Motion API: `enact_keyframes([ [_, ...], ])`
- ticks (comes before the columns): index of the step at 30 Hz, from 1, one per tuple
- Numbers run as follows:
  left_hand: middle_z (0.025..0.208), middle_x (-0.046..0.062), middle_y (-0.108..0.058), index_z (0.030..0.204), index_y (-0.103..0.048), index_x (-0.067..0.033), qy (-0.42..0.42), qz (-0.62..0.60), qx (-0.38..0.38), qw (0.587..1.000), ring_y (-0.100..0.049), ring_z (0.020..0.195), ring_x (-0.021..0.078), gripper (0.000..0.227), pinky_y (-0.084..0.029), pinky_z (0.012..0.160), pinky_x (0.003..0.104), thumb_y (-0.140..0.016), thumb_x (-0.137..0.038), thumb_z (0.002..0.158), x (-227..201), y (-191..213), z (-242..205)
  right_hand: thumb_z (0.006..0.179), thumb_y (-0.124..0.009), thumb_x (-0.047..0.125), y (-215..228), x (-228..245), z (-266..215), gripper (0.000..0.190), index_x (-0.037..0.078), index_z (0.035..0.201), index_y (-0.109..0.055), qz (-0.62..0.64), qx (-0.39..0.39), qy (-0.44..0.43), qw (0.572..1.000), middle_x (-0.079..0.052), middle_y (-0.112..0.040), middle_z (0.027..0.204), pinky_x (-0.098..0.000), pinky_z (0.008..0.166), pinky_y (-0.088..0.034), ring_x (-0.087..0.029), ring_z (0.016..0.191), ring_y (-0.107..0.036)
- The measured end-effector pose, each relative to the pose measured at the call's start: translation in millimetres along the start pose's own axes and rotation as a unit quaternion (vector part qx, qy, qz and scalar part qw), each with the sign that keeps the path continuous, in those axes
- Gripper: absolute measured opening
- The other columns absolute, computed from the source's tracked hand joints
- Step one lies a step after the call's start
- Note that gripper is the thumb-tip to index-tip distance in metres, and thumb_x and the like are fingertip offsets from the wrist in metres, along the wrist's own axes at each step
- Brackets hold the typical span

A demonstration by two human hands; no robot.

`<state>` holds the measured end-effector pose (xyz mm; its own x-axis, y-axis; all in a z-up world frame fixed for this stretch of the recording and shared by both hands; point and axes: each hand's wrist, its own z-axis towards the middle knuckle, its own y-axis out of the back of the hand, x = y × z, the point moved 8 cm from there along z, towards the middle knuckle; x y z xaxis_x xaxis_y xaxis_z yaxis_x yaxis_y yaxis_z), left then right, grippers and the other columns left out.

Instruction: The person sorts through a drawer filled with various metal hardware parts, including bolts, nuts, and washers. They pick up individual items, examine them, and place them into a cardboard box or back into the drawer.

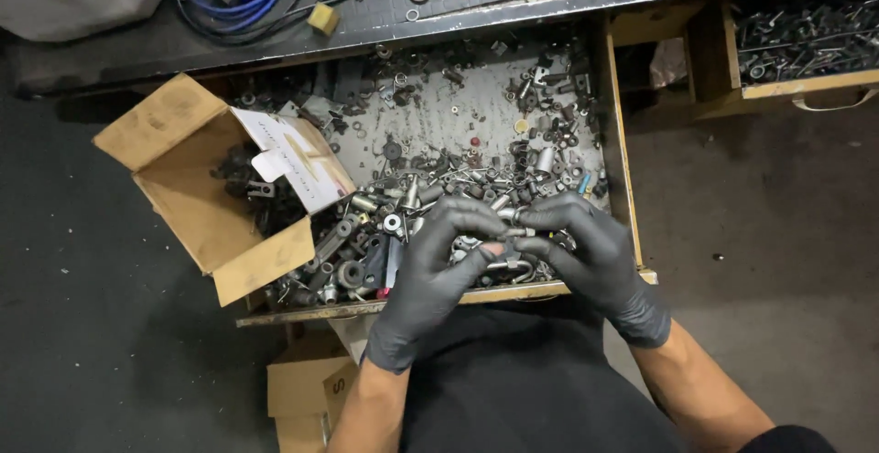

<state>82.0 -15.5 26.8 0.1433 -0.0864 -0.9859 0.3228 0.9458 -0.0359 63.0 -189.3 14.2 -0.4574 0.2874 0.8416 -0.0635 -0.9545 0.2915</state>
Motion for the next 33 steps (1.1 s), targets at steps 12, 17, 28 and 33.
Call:
enact_keyframes([
  [12, 0.062, 0.005, -0.057, 0.125, -0.064, -0.0087, 0.129, 0.052, -0.017, 0.99, -0.052, 0.061, 0.0153, 0.033, -0.047, 0.062, 0.032, -0.044, -0.031, 0.109, 12.2, -30.5, 16.3, 0.082, -0.084, 0.002, 5.4, 5.0, -5.4, 0.02, -0.004, 0.1, -0.075, -0.021, -0.013, 0.03, 0.999, -0.018, -0.072, 0.086, -0.0473, 0.069, -0.059, -0.041, 0.079, -0.074],
  [17, 0.054, 0.0, -0.047, 0.139, -0.055, -0.0072, 0.109, 0.041, -0.036, 0.993, -0.044, 0.052, 0.011, 0.042, -0.042, 0.056, 0.027, -0.042, -0.033, 0.109, 12.8, -39.6, 36.9, 0.081, -0.085, 0.001, 20.6, -1.4, -7.0, 0.022, -0.005, 0.101, -0.076, -0.03, -0.038, 0.009, 0.999, -0.018, -0.072, 0.088, -0.0451, 0.072, -0.06, -0.038, 0.08, -0.074],
  [28, 0.053, 0.006, -0.051, 0.122, -0.072, -0.0155, 0.184, 0.032, 0.017, 0.982, -0.06, 0.049, 0.0168, 0.037, -0.053, 0.053, 0.027, -0.044, -0.034, 0.108, 70.2, -73.1, 60.1, 0.085, -0.081, 0.004, 45.8, -18.4, -13.5, 0.019, -0.001, 0.103, -0.076, -0.09, -0.058, 0.031, 0.994, -0.017, -0.074, 0.095, -0.0442, 0.071, -0.06, -0.036, 0.082, -0.073],
  [33, 0.048, 0.003, -0.046, 0.112, -0.073, -0.0128, 0.19, -0.003, 0.044, 0.981, -0.051, 0.042, 0.0139, 0.044, -0.043, 0.044, 0.025, -0.043, -0.045, 0.107, 66.0, -99.0, 77.4, 0.085, -0.082, 0.002, 76.8, -33.6, -10.7, 0.021, -0.003, 0.104, -0.075, -0.11, -0.123, 0.011, 0.986, -0.016, -0.074, 0.094, -0.0419, 0.07, -0.06, -0.036, 0.082, -0.073],
])
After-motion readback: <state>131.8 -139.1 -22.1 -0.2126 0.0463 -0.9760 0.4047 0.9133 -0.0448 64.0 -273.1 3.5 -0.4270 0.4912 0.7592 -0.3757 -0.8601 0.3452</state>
